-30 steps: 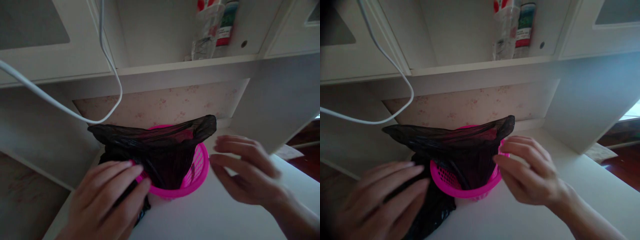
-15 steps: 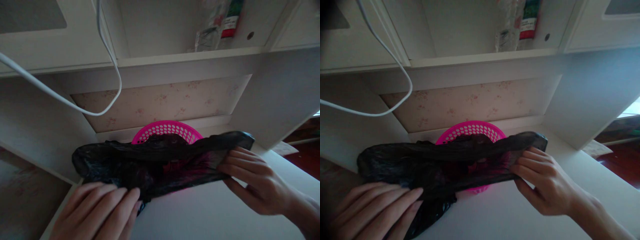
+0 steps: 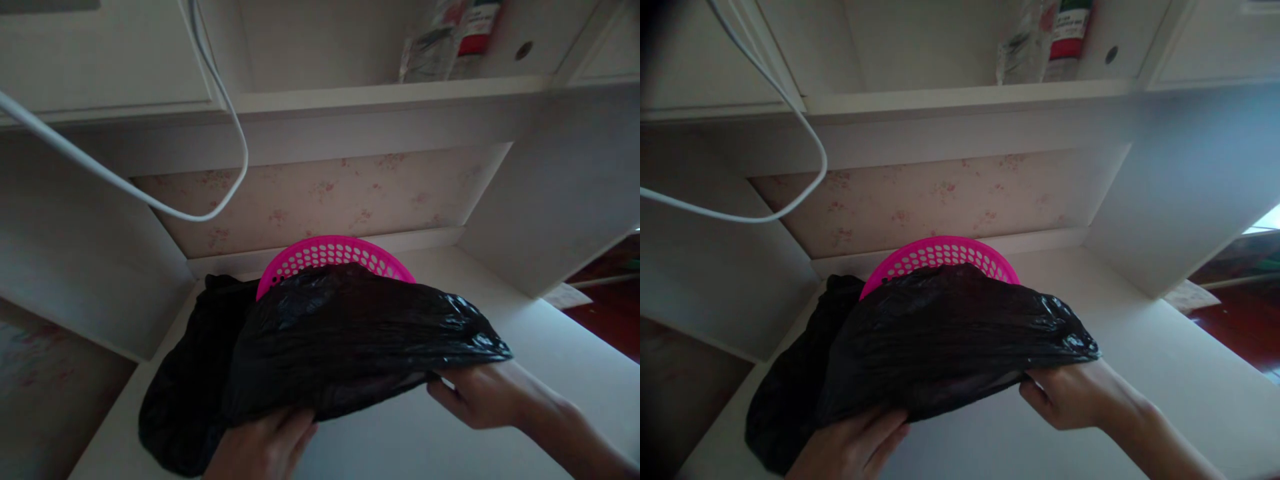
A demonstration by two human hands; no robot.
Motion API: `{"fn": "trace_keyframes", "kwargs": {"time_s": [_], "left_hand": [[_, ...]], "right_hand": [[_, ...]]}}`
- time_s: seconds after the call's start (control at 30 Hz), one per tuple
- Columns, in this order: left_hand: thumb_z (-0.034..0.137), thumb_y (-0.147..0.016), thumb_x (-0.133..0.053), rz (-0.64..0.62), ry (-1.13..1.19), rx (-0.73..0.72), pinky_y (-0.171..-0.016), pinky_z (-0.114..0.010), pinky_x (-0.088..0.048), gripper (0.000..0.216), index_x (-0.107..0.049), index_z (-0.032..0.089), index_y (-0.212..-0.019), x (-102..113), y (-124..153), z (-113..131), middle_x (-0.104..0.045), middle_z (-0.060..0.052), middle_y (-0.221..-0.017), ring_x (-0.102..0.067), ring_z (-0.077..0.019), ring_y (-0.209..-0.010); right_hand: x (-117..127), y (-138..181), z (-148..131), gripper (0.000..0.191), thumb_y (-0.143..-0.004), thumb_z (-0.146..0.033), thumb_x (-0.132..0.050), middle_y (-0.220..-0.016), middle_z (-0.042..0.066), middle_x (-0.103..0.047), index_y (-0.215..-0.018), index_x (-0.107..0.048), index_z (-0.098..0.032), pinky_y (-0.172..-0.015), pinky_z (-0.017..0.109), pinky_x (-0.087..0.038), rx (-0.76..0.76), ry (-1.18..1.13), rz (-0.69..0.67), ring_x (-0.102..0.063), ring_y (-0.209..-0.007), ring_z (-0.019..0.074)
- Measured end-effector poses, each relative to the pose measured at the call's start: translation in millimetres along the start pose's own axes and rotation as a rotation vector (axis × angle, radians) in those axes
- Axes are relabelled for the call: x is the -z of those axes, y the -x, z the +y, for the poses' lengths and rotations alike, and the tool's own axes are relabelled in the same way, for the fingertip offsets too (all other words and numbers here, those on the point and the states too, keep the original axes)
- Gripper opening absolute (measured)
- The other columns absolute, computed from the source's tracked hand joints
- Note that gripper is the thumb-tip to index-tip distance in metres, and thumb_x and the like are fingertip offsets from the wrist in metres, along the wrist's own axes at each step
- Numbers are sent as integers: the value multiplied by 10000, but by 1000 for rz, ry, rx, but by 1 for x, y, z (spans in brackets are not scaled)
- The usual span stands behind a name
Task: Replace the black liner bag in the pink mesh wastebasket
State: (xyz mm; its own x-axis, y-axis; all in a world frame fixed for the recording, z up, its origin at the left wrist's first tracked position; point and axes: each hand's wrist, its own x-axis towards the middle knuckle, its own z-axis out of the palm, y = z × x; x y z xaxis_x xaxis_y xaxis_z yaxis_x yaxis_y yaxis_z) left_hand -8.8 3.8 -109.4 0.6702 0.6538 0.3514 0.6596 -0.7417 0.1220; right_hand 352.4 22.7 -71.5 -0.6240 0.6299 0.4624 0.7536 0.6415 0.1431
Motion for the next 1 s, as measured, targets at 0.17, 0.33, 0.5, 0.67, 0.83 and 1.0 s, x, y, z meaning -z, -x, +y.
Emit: {"fn": "trace_keyframes", "kwargs": {"time_s": [0.17,0.33,0.5,0.67,0.83,1.0], "left_hand": [[326,-953,-668,-115,222,244,-845,-379,-676,278,-790,326,-1203,-8,-5,-27,-848,-33,-1091,-821,-298,-946],[458,-1001,-615,131,637,579,-747,-313,-669,262,-816,296,-953,1,1,-56,-844,-23,-924,-812,-252,-853],[442,-916,-782,792,823,740,-828,-273,-637,394,-559,326,-1219,4,-9,-71,-772,18,-1033,-769,-167,-912],[539,-909,-721,540,729,801,-737,-320,-622,438,-646,286,-1259,22,-35,-83,-770,2,-936,-747,-208,-785],[552,-873,-675,549,455,777,-727,-322,-524,332,-783,246,-806,41,-69,-108,-715,-10,-795,-670,-223,-751],[615,-790,-742,567,645,872,-817,-322,-498,401,-781,216,-807,28,-109,-144,-742,-31,-879,-665,-250,-898]], "right_hand": [[-19,-16,11,199,-862,-174,-542,-907,140,-794,-835,-738,-183,-740,370,-564,-38,-212,-10,-731,-826,276],[-7,-20,28,143,-970,-274,-623,-949,84,-793,-928,-750,-224,-766,325,-590,-149,-594,-55,-741,-852,238],[-14,-20,42,391,-1015,-427,-574,-648,24,-631,-693,-656,-220,-511,271,-471,-489,-708,235,-579,-583,173],[-36,-42,53,355,-869,-503,-773,-849,-13,-643,-1128,-679,-278,-754,333,-611,-774,-801,499,-656,-769,181],[-39,-73,75,276,-850,-512,-730,-851,22,-597,-940,-794,-258,-769,357,-567,-807,-690,396,-615,-805,199],[-55,-101,97,238,-761,-475,-736,-892,51,-699,-759,-736,-237,-733,354,-565,-1076,-891,444,-676,-853,237]]}}
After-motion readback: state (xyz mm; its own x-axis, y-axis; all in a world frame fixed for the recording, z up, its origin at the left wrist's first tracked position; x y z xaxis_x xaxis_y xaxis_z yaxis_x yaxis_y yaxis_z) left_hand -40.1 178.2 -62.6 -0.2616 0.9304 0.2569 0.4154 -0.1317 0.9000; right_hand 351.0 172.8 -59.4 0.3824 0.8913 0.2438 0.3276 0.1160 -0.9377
